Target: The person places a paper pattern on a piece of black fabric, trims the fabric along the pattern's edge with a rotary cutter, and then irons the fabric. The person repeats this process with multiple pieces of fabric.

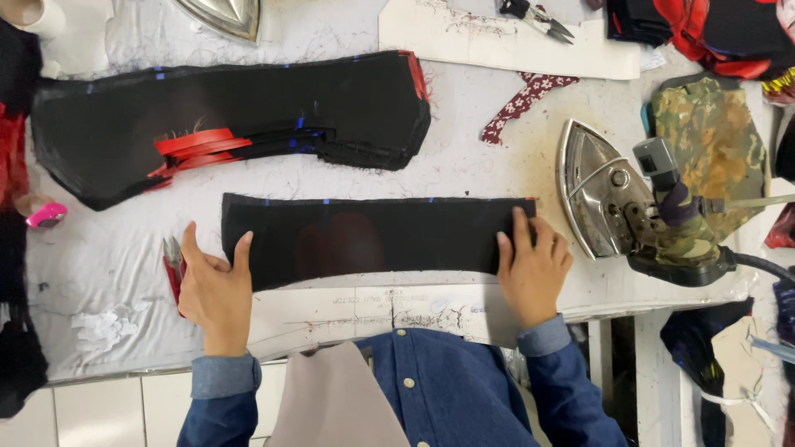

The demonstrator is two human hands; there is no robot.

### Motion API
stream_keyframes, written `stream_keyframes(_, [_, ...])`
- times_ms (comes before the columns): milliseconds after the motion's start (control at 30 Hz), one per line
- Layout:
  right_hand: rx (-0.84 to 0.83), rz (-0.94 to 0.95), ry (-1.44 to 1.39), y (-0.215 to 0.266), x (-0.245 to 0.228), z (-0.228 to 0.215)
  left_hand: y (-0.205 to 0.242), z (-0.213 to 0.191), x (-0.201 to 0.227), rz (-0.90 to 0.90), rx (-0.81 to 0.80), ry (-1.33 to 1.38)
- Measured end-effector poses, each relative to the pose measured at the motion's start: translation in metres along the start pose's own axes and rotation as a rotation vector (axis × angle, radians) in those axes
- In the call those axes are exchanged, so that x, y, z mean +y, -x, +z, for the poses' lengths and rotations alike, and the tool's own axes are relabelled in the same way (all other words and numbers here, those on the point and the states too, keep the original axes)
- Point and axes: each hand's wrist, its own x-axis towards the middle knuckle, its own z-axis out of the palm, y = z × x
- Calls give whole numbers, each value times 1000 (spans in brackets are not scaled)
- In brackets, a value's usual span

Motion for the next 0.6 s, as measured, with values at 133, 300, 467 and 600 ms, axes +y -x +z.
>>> stream_keyframes(133, [-93, 186, -16, 3, 17, -2, 8, -13, -5, 28, 93, 107])
stream_keyframes(300, [-194, 25, -135, 10, 7, -21, 26, -1, -17, 413, 173, 77])
stream_keyframes(467, [-288, 210, -44, 23, 19, -1, 29, -31, -13, 268, 63, 200])
stream_keyframes(600, [-252, 206, -103, 20, 11, -13, 20, -42, -1, 376, -44, 287])
